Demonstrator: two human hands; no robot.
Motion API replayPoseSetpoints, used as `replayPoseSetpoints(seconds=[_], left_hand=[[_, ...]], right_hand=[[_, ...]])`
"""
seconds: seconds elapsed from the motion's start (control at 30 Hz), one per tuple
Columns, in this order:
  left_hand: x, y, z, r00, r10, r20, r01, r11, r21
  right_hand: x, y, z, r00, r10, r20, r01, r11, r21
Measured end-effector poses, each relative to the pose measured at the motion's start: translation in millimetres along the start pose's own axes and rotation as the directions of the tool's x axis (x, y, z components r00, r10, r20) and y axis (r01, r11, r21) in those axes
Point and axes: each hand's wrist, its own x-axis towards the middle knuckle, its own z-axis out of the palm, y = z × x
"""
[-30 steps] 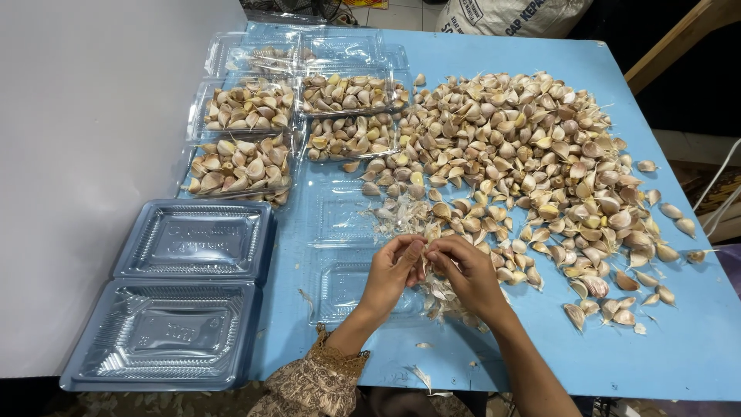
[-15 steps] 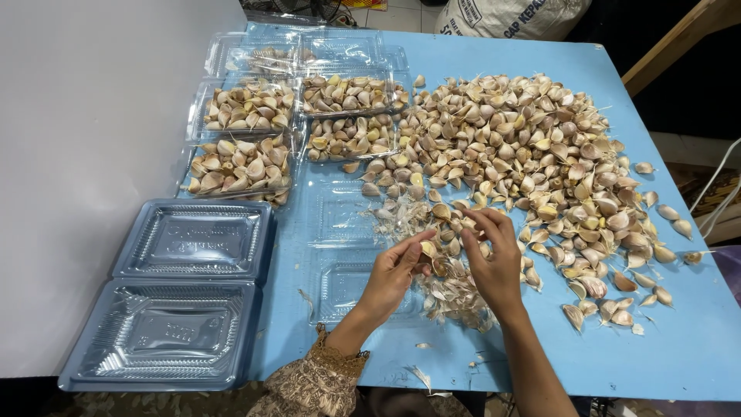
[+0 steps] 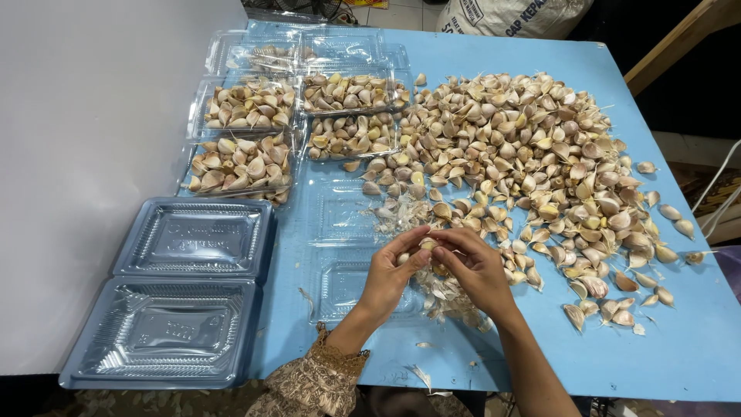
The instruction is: Peeling and sorting garlic cloves into plastic containers
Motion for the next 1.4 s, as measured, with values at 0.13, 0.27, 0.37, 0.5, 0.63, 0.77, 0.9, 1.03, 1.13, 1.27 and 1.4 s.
replayPoseSetpoints(seconds=[0.13, 0.27, 0.37, 0.5, 0.63, 0.77, 0.9, 1.03, 1.13, 1.27, 1.4], left_hand=[[1, -7, -2, 0.999, 0.004, -0.048, -0.004, 1.0, -0.008], [-1, 2, 2, 0.998, -0.01, -0.055, 0.01, 1.0, -0.002], [-2, 4, 4, 0.999, -0.003, -0.043, 0.003, 1.0, 0.003], [-2, 6, 4, 0.999, 0.003, -0.044, -0.003, 1.0, 0.002], [3, -12, -5, 0.997, 0.035, -0.065, -0.033, 0.999, 0.032], [3, -13, -5, 0.993, 0.04, -0.114, -0.037, 0.999, 0.027], [1, -8, 0, 0.992, 0.04, -0.121, -0.032, 0.997, 0.063], [0, -6, 0, 0.994, 0.033, -0.102, -0.028, 0.998, 0.051], [-1, -4, -1, 0.994, 0.017, -0.105, -0.007, 0.995, 0.096], [-4, 0, 0, 0.999, 0.001, -0.052, 0.003, 0.997, 0.072], [-5, 0, 1, 0.998, 0.021, -0.052, -0.018, 0.998, 0.062]], right_hand=[[-2, 2, 2, 0.999, 0.023, 0.031, -0.024, 0.999, 0.031], [-3, 11, 1, 0.997, 0.046, 0.057, -0.05, 0.996, 0.072], [-4, 10, 0, 0.997, 0.074, 0.031, -0.077, 0.99, 0.116], [-4, 16, 2, 0.994, 0.107, 0.004, -0.107, 0.985, 0.136], [-5, 11, 5, 0.992, 0.123, 0.016, -0.124, 0.985, 0.116], [-4, 7, 8, 0.997, 0.076, 0.033, -0.078, 0.994, 0.077], [-7, 15, 6, 0.997, 0.064, -0.032, -0.063, 0.997, 0.04], [-7, 20, 5, 0.996, 0.055, -0.064, -0.053, 0.998, 0.035], [-6, 21, 5, 0.995, 0.052, -0.089, -0.05, 0.998, 0.025], [-5, 16, 5, 0.994, 0.047, -0.102, -0.051, 0.998, -0.031], [-5, 12, 4, 0.993, 0.079, -0.086, -0.083, 0.996, -0.034]])
